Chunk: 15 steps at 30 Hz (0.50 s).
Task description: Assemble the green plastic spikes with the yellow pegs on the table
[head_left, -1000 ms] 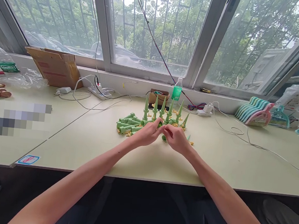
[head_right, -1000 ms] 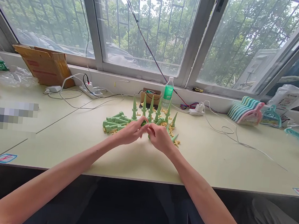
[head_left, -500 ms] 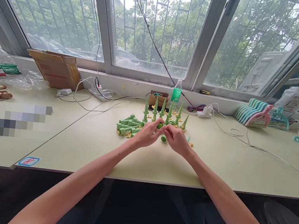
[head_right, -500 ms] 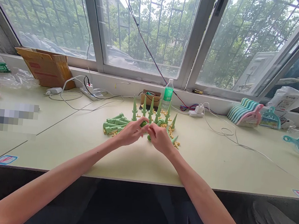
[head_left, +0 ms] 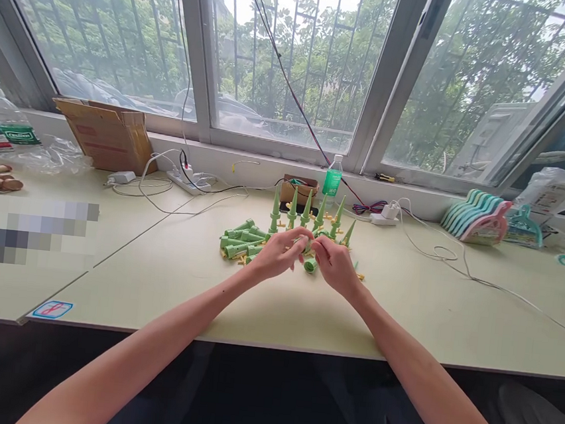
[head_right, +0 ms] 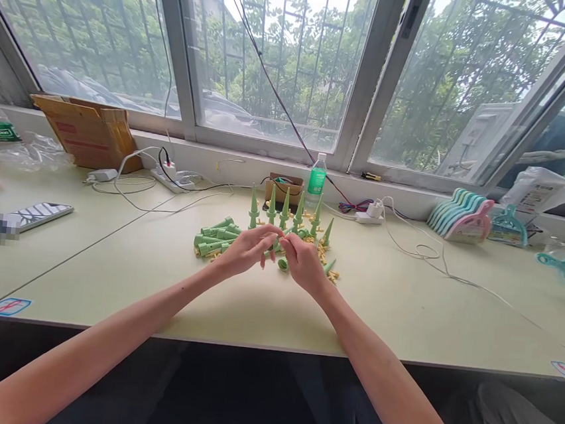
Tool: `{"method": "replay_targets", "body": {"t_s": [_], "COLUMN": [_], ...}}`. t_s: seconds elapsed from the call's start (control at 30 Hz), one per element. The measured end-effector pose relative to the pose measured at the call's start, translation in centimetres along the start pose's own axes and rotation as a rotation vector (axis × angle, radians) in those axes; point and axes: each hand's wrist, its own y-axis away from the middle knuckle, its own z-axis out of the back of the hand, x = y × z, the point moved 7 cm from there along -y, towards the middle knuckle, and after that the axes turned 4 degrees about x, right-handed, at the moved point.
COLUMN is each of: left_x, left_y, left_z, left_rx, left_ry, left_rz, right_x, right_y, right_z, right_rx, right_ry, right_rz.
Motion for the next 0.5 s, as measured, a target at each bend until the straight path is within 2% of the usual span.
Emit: {"method": "replay_targets", "body": {"t_s": [0.1, 0.3, 0.5], "left_x": [-0.5, -1.1, -0.9], "left_y": [0.0, 0.2, 0.1], "left_z": [-0.1, 0.0, 0.1], "left_rx": [0.009, -0.084, -0.112], "left_ry": [-0.010, -0.318, -0.224], "left_rz": [-0.048, -0.202, -0.155], "right_x": [-0.5, -1.3, -1.3], "right_y": [-0.1, -0.2, -0.2], "right_z": [0.2, 0.2, 0.2], "right_rx": [-0.039, -0.072, -0.094], "right_ry": [0.023, 0.058, 0.030], "right_rz": [-0.025, -0.092, -0.113]}}
